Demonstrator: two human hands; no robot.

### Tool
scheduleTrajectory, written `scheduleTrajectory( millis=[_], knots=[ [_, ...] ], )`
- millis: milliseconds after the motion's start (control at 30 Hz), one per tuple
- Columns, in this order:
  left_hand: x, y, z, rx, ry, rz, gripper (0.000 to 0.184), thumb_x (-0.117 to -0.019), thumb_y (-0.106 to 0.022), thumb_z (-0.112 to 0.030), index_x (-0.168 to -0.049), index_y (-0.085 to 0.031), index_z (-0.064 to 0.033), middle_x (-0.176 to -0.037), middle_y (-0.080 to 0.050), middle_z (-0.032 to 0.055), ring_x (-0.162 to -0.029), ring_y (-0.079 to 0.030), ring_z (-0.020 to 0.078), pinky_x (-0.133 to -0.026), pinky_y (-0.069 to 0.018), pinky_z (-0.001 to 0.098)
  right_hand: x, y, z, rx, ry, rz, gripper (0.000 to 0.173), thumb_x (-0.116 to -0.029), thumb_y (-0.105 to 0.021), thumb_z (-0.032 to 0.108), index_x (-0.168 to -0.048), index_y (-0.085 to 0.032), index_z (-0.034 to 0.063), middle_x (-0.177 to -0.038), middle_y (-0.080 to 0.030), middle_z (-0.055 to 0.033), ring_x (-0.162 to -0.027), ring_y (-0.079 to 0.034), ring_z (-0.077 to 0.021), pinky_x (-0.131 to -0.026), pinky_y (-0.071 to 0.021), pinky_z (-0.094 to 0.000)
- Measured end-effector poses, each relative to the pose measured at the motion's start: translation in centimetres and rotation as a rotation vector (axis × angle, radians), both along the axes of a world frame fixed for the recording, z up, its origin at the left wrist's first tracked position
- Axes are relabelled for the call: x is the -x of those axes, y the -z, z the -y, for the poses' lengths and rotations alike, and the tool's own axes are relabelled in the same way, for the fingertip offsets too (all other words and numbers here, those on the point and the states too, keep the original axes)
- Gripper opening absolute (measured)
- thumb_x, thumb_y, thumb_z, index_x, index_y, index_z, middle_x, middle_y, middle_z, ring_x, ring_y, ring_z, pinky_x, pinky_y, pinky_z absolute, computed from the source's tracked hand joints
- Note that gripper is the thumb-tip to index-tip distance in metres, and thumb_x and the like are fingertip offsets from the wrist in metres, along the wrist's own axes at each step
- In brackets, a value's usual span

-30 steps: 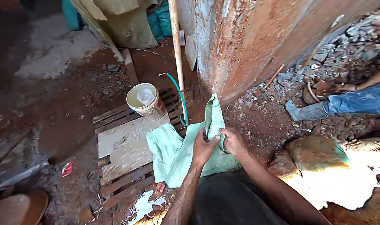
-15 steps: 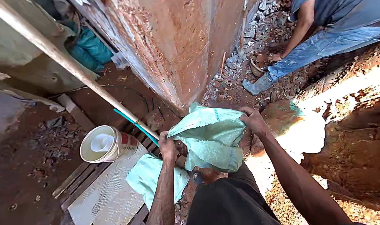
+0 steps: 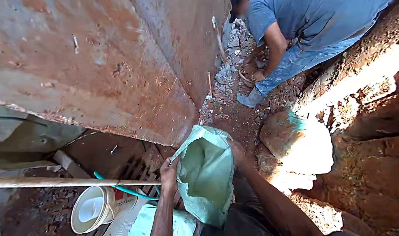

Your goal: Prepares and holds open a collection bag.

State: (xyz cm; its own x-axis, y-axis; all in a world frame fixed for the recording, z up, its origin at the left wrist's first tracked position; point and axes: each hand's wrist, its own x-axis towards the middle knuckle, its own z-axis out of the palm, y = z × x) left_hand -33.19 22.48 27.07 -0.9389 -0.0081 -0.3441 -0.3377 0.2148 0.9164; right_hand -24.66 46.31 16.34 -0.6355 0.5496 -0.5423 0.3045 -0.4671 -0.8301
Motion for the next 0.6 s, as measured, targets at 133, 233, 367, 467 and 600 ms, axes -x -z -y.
scheduleTrajectory(
  millis=[133,233,367,467,600],
  knots=[
    [1.2,-3.2,-1.7,-0.045,0.137,0.018,0.016,-0.0851,-0.071,0.004,-0.1,-0.065,0.0009,-0.084,-0.072,0.0063,-0.073,-0.07,0.0118,-0.068,-0.0618,0.0292,-3.5,-1.1,-7.5,-0.004,-0.332,-0.238,0.064,-0.088,-0.071,0.023,-0.142,-0.049,-0.0033,-0.129,-0.064,-0.0157,-0.112,-0.066,-0.0184,-0.098,-0.0564,-0.038],
    [1.9,-2.8,-4.2,0.064,0.286,0.177,0.046,-0.0774,-0.076,0.011,-0.121,-0.062,0.0051,-0.103,-0.071,0.0147,-0.088,-0.071,0.0174,-0.078,-0.0616,0.0336,-7.7,2.7,-4.9,0.18,-0.225,-0.158,0.019,-0.0926,-0.061,0.005,-0.109,-0.066,-0.0024,-0.098,-0.07,-0.0084,-0.088,-0.066,-0.0146,-0.08,-0.0574,-0.036],
    [2.0,0.0,-7.8,0.104,0.37,0.319,0.029,-0.0865,-0.071,0.005,-0.115,-0.064,0.0039,-0.101,-0.069,0.0144,-0.086,-0.068,0.0183,-0.079,-0.0587,0.0356,-5.5,1.9,-1.9,0.286,-0.114,-0.124,0.016,-0.1016,-0.046,0.007,-0.1,-0.061,0.0023,-0.087,-0.066,-0.0042,-0.08,-0.065,-0.0122,-0.076,-0.0573,-0.034],
    [2.7,0.0,-9.5,0.143,0.337,0.318,0.021,-0.0979,-0.065,-0.005,-0.117,-0.064,0.0046,-0.101,-0.07,0.0155,-0.087,-0.069,0.0187,-0.081,-0.0588,0.0364,-1.4,-1.4,-4.0,0.253,-0.012,-0.004,0.018,-0.1058,-0.046,0.009,-0.11,-0.061,-0.0004,-0.087,-0.065,-0.0069,-0.076,-0.065,-0.0133,-0.071,-0.0568,-0.0335],
    [4.9,0.2,-9.9,-0.096,0.058,0.439,0.033,-0.1044,-0.055,-0.009,-0.135,-0.05,0.0021,-0.111,-0.066,0.0186,-0.093,-0.069,0.0227,-0.081,-0.0595,0.0405,-0.3,-4.2,-8.4,0.182,0.026,-0.09,0.039,-0.1116,-0.036,0.025,-0.114,-0.065,0.0001,-0.096,-0.071,-0.0097,-0.088,-0.069,-0.0158,-0.081,-0.0591,-0.0375]
  ],
)
